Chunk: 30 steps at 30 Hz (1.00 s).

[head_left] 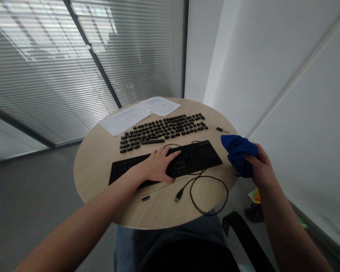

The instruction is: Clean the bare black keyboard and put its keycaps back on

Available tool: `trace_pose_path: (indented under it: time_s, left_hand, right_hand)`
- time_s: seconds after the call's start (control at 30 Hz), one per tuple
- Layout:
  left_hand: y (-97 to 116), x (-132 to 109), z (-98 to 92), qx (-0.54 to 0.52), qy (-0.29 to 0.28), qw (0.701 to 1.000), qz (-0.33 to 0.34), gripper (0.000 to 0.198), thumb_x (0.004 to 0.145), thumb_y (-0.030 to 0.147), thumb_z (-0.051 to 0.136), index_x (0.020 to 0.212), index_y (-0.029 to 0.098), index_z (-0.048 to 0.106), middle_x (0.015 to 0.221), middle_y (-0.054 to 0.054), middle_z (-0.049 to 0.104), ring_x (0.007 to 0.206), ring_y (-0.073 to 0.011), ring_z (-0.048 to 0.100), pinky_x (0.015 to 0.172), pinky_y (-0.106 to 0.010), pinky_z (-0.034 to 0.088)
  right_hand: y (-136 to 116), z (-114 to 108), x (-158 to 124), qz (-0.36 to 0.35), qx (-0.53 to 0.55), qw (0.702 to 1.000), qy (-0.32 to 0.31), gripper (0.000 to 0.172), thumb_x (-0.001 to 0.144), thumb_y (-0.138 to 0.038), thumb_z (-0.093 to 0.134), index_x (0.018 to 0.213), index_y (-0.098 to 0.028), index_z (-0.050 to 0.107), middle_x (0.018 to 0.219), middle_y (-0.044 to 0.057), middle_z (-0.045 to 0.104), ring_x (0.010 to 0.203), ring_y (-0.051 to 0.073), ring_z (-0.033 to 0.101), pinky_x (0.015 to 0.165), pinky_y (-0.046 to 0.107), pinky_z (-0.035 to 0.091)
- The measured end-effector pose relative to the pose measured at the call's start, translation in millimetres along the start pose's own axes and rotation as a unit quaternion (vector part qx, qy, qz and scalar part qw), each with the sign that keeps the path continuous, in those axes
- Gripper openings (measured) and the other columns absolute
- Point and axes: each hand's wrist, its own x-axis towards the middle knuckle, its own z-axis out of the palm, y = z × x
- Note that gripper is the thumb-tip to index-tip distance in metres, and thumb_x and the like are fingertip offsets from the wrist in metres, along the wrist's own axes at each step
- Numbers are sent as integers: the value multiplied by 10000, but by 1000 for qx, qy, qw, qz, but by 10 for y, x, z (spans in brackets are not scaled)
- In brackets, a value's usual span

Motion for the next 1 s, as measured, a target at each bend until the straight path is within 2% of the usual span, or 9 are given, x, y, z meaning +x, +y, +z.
trace_pose_path:
  time_s: [0.13,0.27,0.37,0.53,0.7,0.8,0.9,1.0]
  left_hand:
    - [20,-52,-83,13,35,999,15,1185,656,568,819,1645,302,223,1686,-202,288,1486,-503,372,1199,-638,310]
    - [75,-168,-296,23,74,997,10,1185,682,554,815,1651,293,185,1694,-211,252,1519,-496,317,1214,-647,290]
    - [141,-282,-473,18,108,994,13,1171,684,543,816,1646,279,203,1683,-215,261,1518,-502,313,1218,-670,282]
    - [239,-502,-792,21,173,984,34,1164,659,504,836,1633,276,242,1690,-188,246,1519,-502,300,1230,-681,264]
    - [290,-738,-1216,-14,223,974,39,1186,665,565,813,1642,269,209,1686,-139,276,1532,-455,316,1256,-629,286]
    - [296,-849,-1408,-57,260,962,51,1192,676,603,789,1648,243,200,1691,-105,292,1549,-430,310,1296,-579,257]
    - [281,-934,-1497,-98,286,950,76,1162,721,639,744,1651,218,189,1707,-96,283,1555,-415,314,1309,-548,252]
    - [256,-991,-1505,-127,296,943,86,1189,736,715,708,1660,240,129,1746,-88,205,1595,-404,236,1318,-549,223]
  right_hand:
    - [50,165,-38,28,73,996,45,387,720,-354,817,1080,-259,712,934,0,749,782,208,703,733,367,602]
    - [26,221,9,29,121,987,104,391,726,-359,810,1095,-259,726,1003,10,767,879,229,736,838,403,618]
    - [-8,200,54,35,127,983,125,381,734,-366,796,1089,-247,723,990,14,764,901,240,741,831,400,627]
    - [-77,230,58,37,131,983,127,402,743,-358,780,1124,-242,720,1027,29,766,909,252,744,775,390,640]
    - [-213,301,42,31,159,981,108,369,764,-338,750,1121,-251,719,1049,35,770,913,264,751,808,443,645]
    - [-294,317,73,44,164,984,49,279,838,-416,680,1063,-257,724,1007,45,780,855,281,763,798,494,651]
    - [-384,353,136,58,155,986,-26,333,876,-531,614,988,-239,729,903,67,788,762,303,767,736,514,659]
    - [-489,457,210,32,108,990,-79,414,889,-605,571,963,-228,727,829,75,786,738,320,772,696,522,659]
